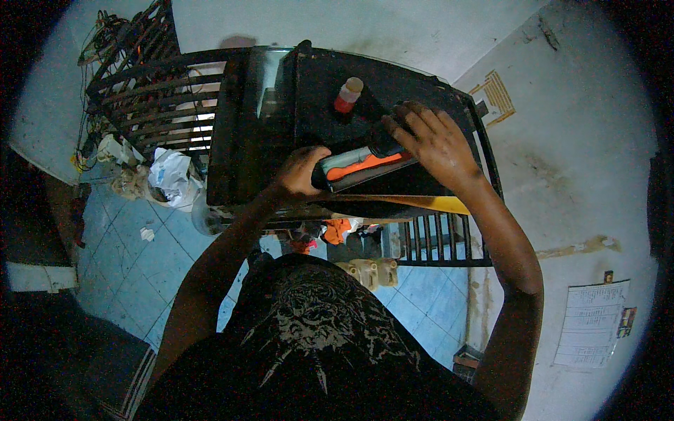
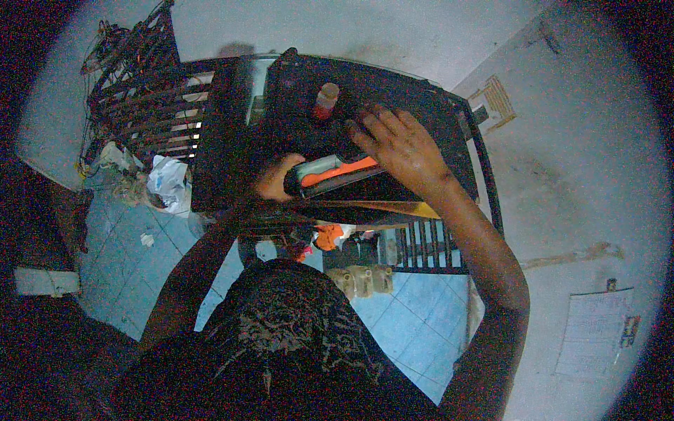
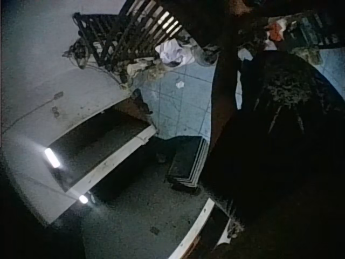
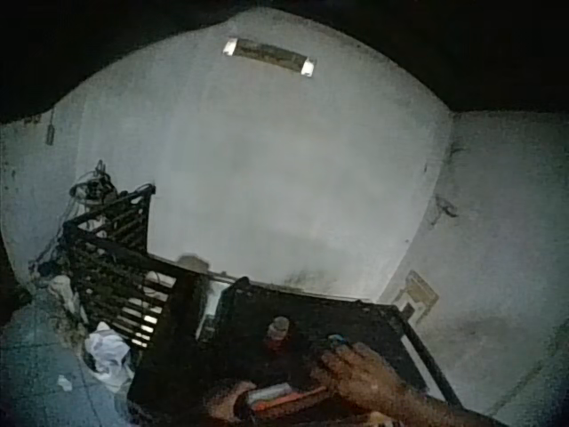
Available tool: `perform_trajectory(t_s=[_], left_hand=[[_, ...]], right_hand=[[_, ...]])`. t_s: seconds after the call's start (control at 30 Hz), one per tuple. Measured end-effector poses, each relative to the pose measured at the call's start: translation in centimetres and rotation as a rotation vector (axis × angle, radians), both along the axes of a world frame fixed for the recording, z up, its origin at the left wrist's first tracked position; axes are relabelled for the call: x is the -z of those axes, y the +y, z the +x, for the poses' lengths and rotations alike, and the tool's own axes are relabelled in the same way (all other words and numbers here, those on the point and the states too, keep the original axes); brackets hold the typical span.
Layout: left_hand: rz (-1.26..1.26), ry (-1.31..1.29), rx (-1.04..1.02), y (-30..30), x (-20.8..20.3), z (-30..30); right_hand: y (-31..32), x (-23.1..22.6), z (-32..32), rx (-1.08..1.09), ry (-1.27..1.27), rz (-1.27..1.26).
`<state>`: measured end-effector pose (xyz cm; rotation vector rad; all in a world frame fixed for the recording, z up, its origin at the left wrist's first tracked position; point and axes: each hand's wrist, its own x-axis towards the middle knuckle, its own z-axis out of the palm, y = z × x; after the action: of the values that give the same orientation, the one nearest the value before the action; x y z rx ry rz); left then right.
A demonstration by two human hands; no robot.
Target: The person prepares a squeegee for screen printing by applying orange ink and then brings it to a screen printing frame on the floor.
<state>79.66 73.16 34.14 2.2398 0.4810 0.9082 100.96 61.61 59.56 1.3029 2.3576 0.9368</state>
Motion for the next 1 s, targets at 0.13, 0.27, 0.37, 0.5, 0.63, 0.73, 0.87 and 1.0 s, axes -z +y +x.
perform_trajectory(t_s=[0.13,0.27,0.37,0.5,0.63,0.73,0.87,1.0], left_hand=[[0.007,0.018,0.001,0.0,-0.4,-0.2],[0.016,-0.008,0.015,-0.1,-0.8,-0.2],[-0.021,-0.006,0.059,-0.4,-2.1,-0.4],[-0.024,-0.026,0.095,-0.1,-2.2,-0.4],[-0.001,-0.055,0.090,-0.2,-2.1,-0.4],[-0.010,-0.074,0.104,-0.2,-2.3,-0.4],[0.012,-0.074,0.106,-0.2,-2.5,-0.4],[-0.014,-0.063,0.123,-0.2,-2.7,-0.5]], right_hand=[[0.0,0.3,0.3,-0.016,0.000,0.031],[0.1,0.1,0.1,-0.030,-0.006,0.034],[0.1,0.2,0.0,-0.018,-0.004,0.026],[0.2,0.3,0.1,-0.041,-0.032,0.040],[0.2,0.3,-0.1,-0.036,-0.039,0.038],[0.3,0.5,0.1,-0.039,-0.015,0.042],[0.4,0.8,0.4,-0.036,0.006,0.036],[0.4,1.1,0.6,-0.043,0.021,0.033]])
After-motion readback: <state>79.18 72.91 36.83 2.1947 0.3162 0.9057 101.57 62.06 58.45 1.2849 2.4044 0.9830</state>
